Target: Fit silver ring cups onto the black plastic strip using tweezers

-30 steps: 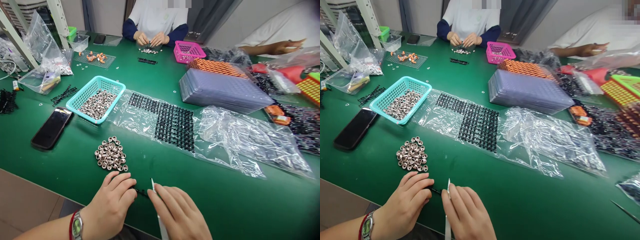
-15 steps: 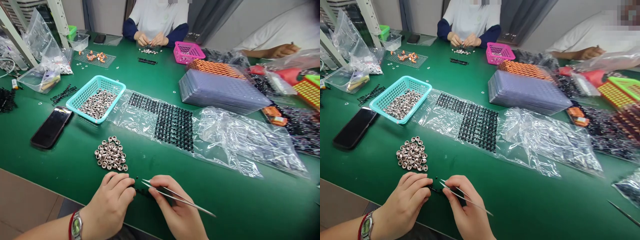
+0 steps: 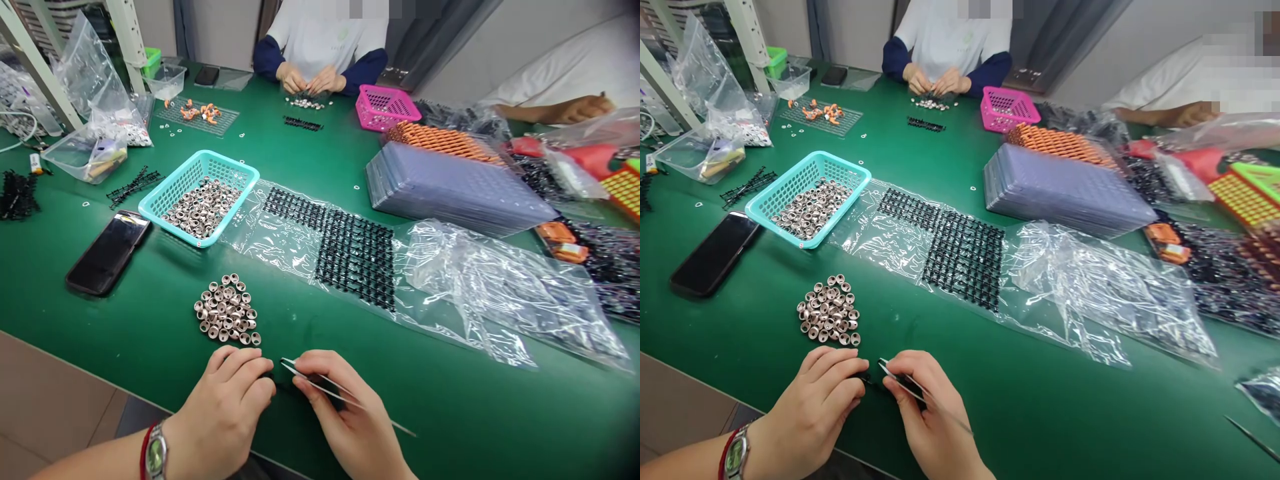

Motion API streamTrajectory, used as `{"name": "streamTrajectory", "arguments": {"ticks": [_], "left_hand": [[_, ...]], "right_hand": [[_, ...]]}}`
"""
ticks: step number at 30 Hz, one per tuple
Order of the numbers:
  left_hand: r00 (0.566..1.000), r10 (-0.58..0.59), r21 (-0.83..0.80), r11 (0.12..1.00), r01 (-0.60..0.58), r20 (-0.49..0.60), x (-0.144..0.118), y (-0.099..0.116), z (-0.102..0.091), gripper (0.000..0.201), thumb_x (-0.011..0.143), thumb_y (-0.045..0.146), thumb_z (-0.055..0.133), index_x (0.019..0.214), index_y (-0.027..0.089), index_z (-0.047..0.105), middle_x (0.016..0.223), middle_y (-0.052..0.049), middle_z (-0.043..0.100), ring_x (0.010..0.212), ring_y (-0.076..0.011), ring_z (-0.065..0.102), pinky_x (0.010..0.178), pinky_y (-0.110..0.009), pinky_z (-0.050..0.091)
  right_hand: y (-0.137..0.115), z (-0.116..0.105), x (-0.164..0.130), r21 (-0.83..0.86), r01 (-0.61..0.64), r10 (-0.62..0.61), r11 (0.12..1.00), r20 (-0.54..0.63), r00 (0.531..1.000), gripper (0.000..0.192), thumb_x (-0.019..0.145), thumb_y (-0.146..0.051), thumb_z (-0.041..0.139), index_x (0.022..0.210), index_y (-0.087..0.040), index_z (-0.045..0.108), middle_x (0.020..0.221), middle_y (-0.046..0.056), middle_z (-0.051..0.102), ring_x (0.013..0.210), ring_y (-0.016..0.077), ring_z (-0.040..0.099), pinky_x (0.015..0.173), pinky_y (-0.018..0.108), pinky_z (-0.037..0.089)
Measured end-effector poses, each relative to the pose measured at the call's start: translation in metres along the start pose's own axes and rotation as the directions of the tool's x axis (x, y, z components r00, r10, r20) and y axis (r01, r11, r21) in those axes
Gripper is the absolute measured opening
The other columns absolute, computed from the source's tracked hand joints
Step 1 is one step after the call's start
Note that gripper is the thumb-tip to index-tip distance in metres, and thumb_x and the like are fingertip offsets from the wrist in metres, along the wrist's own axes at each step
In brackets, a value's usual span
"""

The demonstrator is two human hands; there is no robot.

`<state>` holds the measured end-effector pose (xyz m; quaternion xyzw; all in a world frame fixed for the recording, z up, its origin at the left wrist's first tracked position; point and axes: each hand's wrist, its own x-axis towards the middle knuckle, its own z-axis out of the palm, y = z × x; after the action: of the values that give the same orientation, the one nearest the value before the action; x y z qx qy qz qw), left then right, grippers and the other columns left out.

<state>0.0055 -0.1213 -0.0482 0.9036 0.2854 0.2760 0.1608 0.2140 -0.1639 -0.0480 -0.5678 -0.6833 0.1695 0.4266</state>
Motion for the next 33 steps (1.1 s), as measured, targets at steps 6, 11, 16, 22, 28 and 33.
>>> {"name": "streamTrajectory", "arguments": {"ticks": [6, 11, 16, 22, 28, 33], "left_hand": [[1.000, 0.002, -0.001, 1.000, -0.002, -0.006, -0.001, 0.002, -0.001, 0.023, 0.098, 0.003, 0.048, 0.104, 0.017, 0.065, 0.117, -0.007, 0.078, 0.114, -0.0248, 0.068, 0.105, -0.039, 0.040], [1.000, -0.001, -0.009, 1.000, 0.001, -0.020, 0.000, 0.002, -0.001, 0.023, 0.097, 0.002, 0.049, 0.103, 0.016, 0.065, 0.116, -0.007, 0.078, 0.114, -0.0245, 0.068, 0.104, -0.039, 0.040], [1.000, 0.002, -0.002, 1.000, -0.003, -0.018, 0.002, 0.002, -0.002, 0.023, 0.096, 0.002, 0.049, 0.104, 0.017, 0.064, 0.116, -0.008, 0.078, 0.114, -0.0247, 0.068, 0.104, -0.039, 0.041], [1.000, 0.007, -0.010, 1.000, -0.007, -0.019, 0.002, 0.002, -0.003, 0.023, 0.097, 0.002, 0.048, 0.105, 0.017, 0.064, 0.115, -0.008, 0.079, 0.112, -0.0254, 0.069, 0.102, -0.039, 0.042], [1.000, 0.028, -0.072, 0.997, -0.027, 0.013, 0.002, 0.001, -0.002, 0.023, 0.097, 0.001, 0.047, 0.103, 0.017, 0.062, 0.105, -0.006, 0.079, 0.097, -0.0213, 0.069, 0.093, -0.038, 0.045], [0.999, 0.034, -0.085, 0.996, -0.032, 0.020, 0.002, 0.001, -0.002, 0.023, 0.095, 0.000, 0.047, 0.102, 0.017, 0.062, 0.102, -0.006, 0.077, 0.094, -0.0206, 0.068, 0.092, -0.037, 0.045]], "right_hand": [[-0.008, -0.018, -0.004, -0.550, 0.513, -0.472, 0.659, 0.229, 0.851, 0.033, 0.103, -0.003, 0.038, 0.106, -0.011, 0.070, 0.095, 0.013, 0.082, 0.084, 0.0224, 0.076, 0.080, 0.037, 0.055], [-0.015, -0.026, -0.006, -0.518, 0.633, -0.497, 0.575, 0.394, 0.773, 0.051, 0.102, -0.001, 0.026, 0.100, -0.015, 0.075, 0.099, 0.006, 0.084, 0.087, 0.0175, 0.078, 0.085, 0.036, 0.052], [-0.011, -0.032, -0.008, -0.460, 0.655, -0.521, 0.600, 0.396, 0.756, 0.047, 0.103, -0.003, 0.029, 0.103, -0.018, 0.074, 0.099, 0.003, 0.084, 0.087, 0.0166, 0.078, 0.084, 0.034, 0.054], [-0.007, -0.023, -0.024, -0.128, 0.046, -0.051, 0.991, -0.035, 0.998, 0.006, 0.102, -0.021, 0.060, 0.105, -0.024, 0.065, 0.093, 0.004, 0.075, 0.085, 0.0145, 0.075, 0.077, 0.022, 0.060], [-0.013, -0.003, -0.022, 0.117, -0.152, 0.164, 0.981, -0.103, 0.981, 0.005, 0.098, -0.022, 0.066, 0.095, -0.027, 0.067, 0.083, 0.000, 0.071, 0.073, 0.0126, 0.072, 0.066, 0.016, 0.060], [-0.013, 0.004, -0.022, 0.127, -0.155, 0.166, 0.980, -0.080, 0.983, 0.007, 0.098, -0.020, 0.066, 0.095, -0.026, 0.066, 0.082, 0.000, 0.070, 0.071, 0.0121, 0.070, 0.065, 0.017, 0.060]]}}
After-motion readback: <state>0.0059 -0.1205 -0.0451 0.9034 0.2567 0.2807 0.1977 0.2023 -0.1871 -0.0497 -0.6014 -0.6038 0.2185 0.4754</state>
